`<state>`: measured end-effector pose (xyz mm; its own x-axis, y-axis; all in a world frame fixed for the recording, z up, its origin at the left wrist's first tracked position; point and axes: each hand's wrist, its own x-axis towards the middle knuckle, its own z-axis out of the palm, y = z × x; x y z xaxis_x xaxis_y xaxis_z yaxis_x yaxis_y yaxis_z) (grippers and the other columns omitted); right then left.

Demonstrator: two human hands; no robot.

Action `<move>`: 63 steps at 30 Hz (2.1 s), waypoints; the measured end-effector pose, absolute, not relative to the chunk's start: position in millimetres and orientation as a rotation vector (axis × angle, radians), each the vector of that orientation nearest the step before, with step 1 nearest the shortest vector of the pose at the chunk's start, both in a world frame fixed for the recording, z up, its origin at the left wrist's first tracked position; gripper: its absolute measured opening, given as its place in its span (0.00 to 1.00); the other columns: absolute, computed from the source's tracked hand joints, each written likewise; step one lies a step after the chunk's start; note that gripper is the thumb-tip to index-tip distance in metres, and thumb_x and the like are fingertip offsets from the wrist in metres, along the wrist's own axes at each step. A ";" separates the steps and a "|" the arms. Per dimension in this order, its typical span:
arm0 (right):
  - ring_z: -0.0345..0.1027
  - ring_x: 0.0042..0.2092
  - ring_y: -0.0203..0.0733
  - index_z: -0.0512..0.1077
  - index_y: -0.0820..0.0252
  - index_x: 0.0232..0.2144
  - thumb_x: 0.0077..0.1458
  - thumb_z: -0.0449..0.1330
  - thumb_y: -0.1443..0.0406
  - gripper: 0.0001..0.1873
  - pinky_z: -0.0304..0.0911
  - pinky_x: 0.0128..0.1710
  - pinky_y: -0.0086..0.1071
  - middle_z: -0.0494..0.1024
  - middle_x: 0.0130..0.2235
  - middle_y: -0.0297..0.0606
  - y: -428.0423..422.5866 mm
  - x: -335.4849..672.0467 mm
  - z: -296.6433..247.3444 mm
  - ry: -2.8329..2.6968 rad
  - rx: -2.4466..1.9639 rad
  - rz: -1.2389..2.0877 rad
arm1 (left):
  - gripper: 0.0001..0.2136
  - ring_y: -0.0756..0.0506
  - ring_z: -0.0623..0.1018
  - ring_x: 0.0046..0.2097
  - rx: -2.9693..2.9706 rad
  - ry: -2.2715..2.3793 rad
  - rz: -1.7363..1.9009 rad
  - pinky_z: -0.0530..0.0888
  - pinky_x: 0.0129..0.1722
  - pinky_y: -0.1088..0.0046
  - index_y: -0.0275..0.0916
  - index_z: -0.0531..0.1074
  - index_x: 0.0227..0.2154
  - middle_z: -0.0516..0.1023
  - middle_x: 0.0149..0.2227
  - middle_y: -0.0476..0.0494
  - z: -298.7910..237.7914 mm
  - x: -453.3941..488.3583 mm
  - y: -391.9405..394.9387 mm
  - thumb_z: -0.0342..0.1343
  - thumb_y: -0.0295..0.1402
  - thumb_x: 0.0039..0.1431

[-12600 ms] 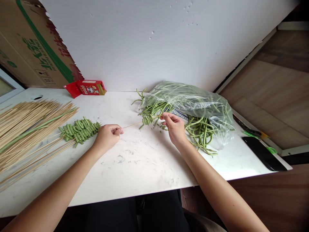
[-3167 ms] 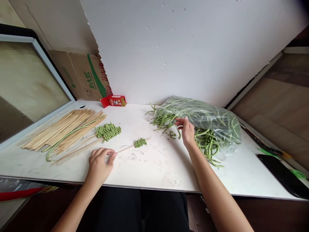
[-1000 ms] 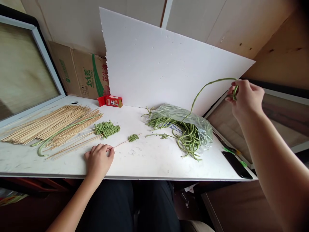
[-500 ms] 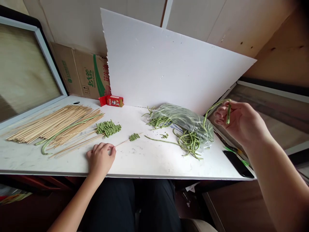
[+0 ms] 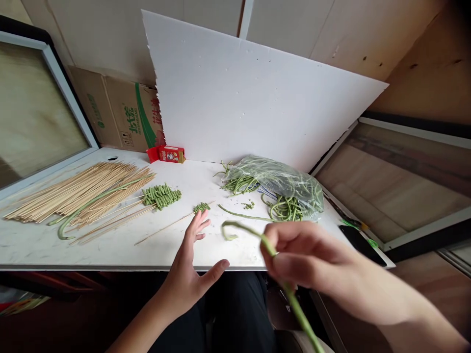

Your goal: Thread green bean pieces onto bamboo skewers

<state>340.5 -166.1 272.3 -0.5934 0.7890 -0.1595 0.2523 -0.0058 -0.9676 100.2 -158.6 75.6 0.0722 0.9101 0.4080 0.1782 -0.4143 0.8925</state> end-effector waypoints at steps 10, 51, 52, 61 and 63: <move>0.61 0.32 0.36 0.78 0.60 0.36 0.63 0.66 0.50 0.18 0.61 0.33 0.31 0.74 0.33 0.35 -87.4 331.9 194.6 -2.055 -1.135 1.362 | 0.20 0.46 0.67 0.31 1.169 1.016 1.327 0.67 0.37 0.68 0.42 0.73 0.37 0.65 0.26 0.50 57.0 100.6 -141.9 0.57 0.55 0.70; 0.76 0.26 0.43 0.81 0.65 0.48 0.71 0.57 0.60 0.16 0.68 0.37 0.32 0.86 0.30 0.43 95.5 424.6 73.9 -1.826 -1.943 0.289 | 0.23 0.50 0.58 0.30 0.751 0.860 1.335 0.59 0.33 0.70 0.39 0.73 0.35 0.56 0.27 0.53 53.9 92.7 -132.2 0.61 0.57 0.67; 0.78 0.29 0.45 0.79 0.65 0.51 0.72 0.55 0.60 0.18 0.69 0.39 0.33 0.86 0.32 0.46 99.3 421.7 72.0 -1.793 -1.951 0.249 | 0.23 0.50 0.58 0.30 0.746 0.860 1.338 0.59 0.33 0.70 0.39 0.73 0.35 0.56 0.27 0.53 53.8 92.3 -131.7 0.61 0.56 0.66; 0.74 0.59 0.61 0.77 0.71 0.55 0.71 0.46 0.69 0.23 0.68 0.51 0.41 0.82 0.53 0.64 135.3 423.0 75.4 -1.858 -2.153 -0.203 | 0.22 0.51 0.58 0.30 0.678 0.844 1.352 0.60 0.33 0.72 0.37 0.73 0.35 0.56 0.27 0.54 50.5 92.7 -129.2 0.63 0.55 0.66; 0.73 0.60 0.62 0.77 0.72 0.55 0.69 0.48 0.69 0.22 0.68 0.53 0.43 0.80 0.56 0.66 140.9 423.0 79.2 -1.888 -2.158 -0.187 | 0.22 0.51 0.58 0.30 0.667 0.848 1.355 0.60 0.33 0.72 0.37 0.73 0.35 0.56 0.27 0.54 50.0 93.3 -129.0 0.63 0.54 0.66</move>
